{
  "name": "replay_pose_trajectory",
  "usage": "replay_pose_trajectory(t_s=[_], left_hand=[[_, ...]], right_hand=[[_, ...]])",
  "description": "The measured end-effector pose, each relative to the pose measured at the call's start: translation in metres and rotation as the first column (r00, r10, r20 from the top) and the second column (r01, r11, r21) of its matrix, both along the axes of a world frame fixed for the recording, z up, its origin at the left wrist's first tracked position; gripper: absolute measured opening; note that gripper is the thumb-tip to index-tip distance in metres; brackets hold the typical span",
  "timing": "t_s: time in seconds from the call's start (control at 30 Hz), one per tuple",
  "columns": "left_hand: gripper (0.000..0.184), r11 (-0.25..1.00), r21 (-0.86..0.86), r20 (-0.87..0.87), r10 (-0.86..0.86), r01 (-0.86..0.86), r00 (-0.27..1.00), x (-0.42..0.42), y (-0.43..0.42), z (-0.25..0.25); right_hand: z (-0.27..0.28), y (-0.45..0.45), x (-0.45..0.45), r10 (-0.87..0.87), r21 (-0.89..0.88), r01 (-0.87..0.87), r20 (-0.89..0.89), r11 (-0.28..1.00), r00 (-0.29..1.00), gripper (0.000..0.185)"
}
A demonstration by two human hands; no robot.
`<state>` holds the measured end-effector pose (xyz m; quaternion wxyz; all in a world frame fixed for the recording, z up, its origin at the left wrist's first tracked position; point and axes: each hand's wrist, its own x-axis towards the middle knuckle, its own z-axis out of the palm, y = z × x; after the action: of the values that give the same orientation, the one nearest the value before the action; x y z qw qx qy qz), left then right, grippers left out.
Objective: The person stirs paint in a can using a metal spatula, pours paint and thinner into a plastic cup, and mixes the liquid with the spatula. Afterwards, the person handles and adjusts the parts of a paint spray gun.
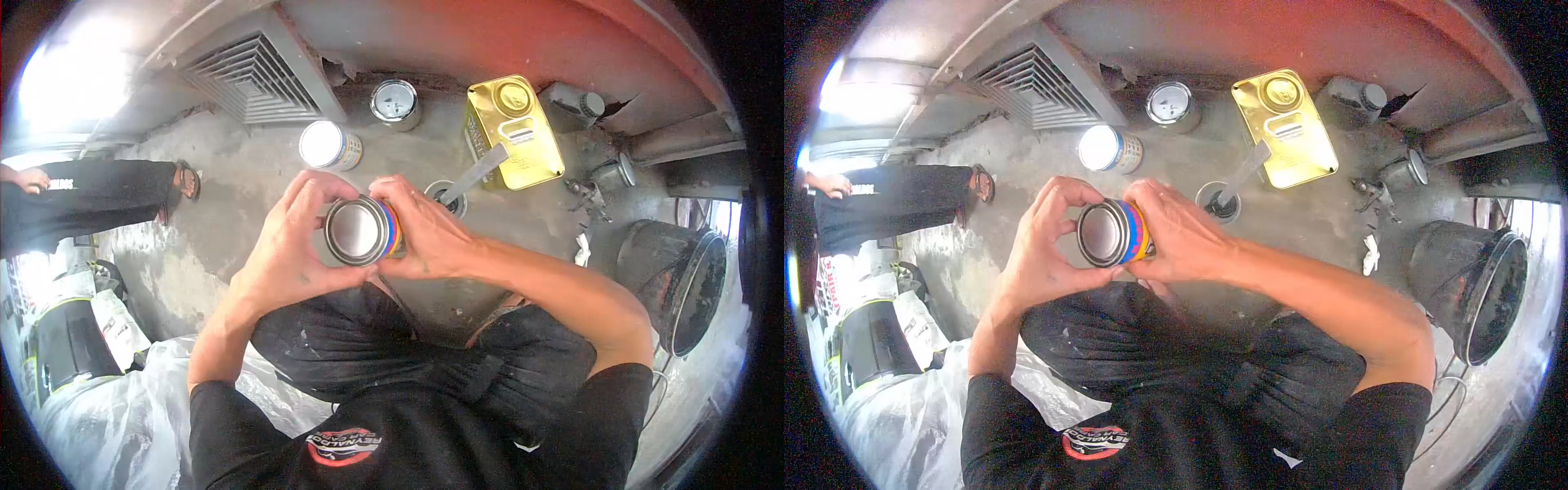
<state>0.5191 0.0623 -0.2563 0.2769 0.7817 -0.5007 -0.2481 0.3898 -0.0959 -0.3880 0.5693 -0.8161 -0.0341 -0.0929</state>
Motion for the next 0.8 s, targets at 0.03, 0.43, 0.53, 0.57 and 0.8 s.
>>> replay_pose_trajectory(t_s=[0.03,0.43,0.53,0.57,0.8], left_hand=[[0.070,1.000,0.018,-0.007,-0.004,0.004,1.000,0.000,0.000,0.000],[0.074,0.979,0.167,0.063,-0.130,0.118,0.989,-0.005,-0.007,0.006],[0.074,0.983,0.117,0.129,-0.153,0.138,0.980,-0.005,-0.007,-0.004],[0.074,0.986,0.092,0.125,-0.150,0.139,0.981,-0.003,-0.008,-0.010],[0.067,0.978,0.187,-0.052,-0.079,0.088,0.995,-0.005,-0.016,-0.015]], right_hand=[[-0.002,0.002,-0.003,-0.001,0.002,0.001,-0.008,1.000,1.000,0.086],[0.000,0.004,-0.014,-0.018,-0.167,0.032,0.087,0.986,0.996,0.081],[-0.005,0.001,-0.016,-0.035,-0.232,0.053,0.080,0.971,0.996,0.079],[-0.006,0.001,-0.016,-0.030,-0.235,0.048,0.080,0.971,0.996,0.079],[-0.011,-0.003,-0.020,-0.003,-0.262,0.020,0.065,0.965,0.998,0.076]])
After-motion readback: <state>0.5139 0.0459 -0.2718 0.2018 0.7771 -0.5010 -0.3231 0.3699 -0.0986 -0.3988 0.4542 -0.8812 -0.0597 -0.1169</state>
